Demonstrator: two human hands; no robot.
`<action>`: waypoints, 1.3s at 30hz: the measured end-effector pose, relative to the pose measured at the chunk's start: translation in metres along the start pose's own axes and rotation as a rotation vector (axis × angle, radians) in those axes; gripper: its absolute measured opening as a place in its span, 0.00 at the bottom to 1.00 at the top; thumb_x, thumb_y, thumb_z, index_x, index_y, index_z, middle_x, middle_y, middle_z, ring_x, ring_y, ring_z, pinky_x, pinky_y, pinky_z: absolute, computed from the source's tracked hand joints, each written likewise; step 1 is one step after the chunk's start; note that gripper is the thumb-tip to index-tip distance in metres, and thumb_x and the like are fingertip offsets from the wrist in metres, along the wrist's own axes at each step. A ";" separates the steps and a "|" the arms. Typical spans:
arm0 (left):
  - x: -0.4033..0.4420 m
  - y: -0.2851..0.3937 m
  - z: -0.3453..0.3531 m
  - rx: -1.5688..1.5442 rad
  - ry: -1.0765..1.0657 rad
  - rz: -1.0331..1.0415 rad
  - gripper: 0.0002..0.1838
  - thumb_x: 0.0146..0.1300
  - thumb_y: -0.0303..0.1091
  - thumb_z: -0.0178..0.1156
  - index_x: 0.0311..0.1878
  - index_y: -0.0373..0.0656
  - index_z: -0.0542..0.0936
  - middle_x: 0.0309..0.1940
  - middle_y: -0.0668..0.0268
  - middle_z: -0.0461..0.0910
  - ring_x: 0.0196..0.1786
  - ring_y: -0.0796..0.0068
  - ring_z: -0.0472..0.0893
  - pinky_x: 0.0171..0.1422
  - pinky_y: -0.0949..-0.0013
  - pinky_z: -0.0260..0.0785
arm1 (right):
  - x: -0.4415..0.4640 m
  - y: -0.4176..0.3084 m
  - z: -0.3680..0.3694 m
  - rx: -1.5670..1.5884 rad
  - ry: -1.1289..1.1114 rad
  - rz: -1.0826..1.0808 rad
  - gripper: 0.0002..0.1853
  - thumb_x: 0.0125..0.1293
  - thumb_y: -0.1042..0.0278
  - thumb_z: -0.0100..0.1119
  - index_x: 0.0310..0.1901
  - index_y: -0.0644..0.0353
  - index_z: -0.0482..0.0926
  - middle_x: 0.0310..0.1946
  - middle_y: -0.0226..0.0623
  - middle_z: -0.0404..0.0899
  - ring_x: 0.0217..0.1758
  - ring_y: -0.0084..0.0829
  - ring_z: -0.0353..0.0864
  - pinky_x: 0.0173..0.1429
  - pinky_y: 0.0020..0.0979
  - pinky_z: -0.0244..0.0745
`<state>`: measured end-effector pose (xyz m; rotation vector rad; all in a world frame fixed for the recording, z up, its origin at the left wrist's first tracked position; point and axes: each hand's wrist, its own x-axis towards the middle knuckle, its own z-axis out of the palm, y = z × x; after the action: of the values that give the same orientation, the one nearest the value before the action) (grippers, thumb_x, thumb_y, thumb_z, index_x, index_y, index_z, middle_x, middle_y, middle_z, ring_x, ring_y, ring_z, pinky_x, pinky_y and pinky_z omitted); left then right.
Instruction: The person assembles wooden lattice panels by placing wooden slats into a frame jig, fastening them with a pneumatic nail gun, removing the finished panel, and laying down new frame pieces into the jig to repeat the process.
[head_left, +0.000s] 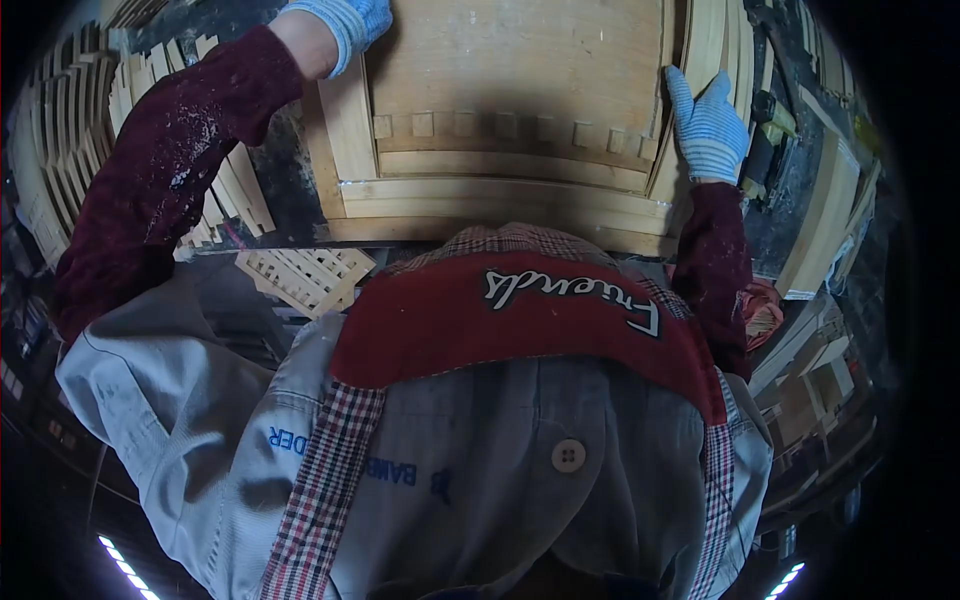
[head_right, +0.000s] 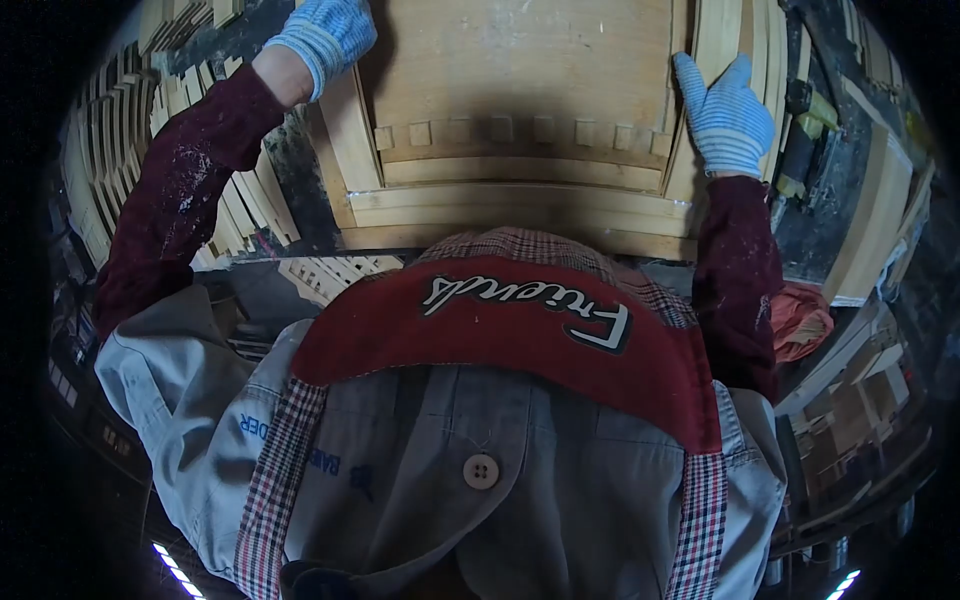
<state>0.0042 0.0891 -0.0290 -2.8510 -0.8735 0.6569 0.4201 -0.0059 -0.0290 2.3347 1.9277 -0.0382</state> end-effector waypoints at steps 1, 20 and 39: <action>0.001 0.000 0.000 -0.008 0.000 0.005 0.07 0.50 0.30 0.57 0.29 0.46 0.84 0.37 0.62 0.81 0.53 0.61 0.76 0.70 0.58 0.60 | 0.000 0.000 -0.001 0.006 -0.015 0.004 0.50 0.60 0.23 0.43 0.59 0.74 0.65 0.17 0.46 0.78 0.17 0.41 0.79 0.20 0.40 0.71; 0.010 -0.005 -0.011 0.197 -0.120 0.165 0.11 0.55 0.31 0.54 0.36 0.42 0.85 0.38 0.61 0.82 0.51 0.61 0.76 0.73 0.58 0.55 | -0.007 -0.004 -0.016 0.075 -0.124 0.054 0.48 0.57 0.28 0.54 0.62 0.69 0.64 0.15 0.44 0.75 0.17 0.41 0.77 0.23 0.40 0.71; -0.038 0.071 -0.006 -0.399 0.407 -0.399 0.29 0.58 0.32 0.50 0.66 0.39 0.65 0.70 0.52 0.59 0.73 0.46 0.55 0.77 0.46 0.41 | 0.014 0.066 -0.037 0.365 -0.110 -0.054 0.31 0.63 0.43 0.55 0.59 0.59 0.71 0.40 0.50 0.81 0.43 0.50 0.82 0.50 0.41 0.76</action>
<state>0.0145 0.0094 -0.0242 -2.8173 -1.5630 -0.1559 0.4858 -0.0010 0.0116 2.4271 2.0736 -0.5558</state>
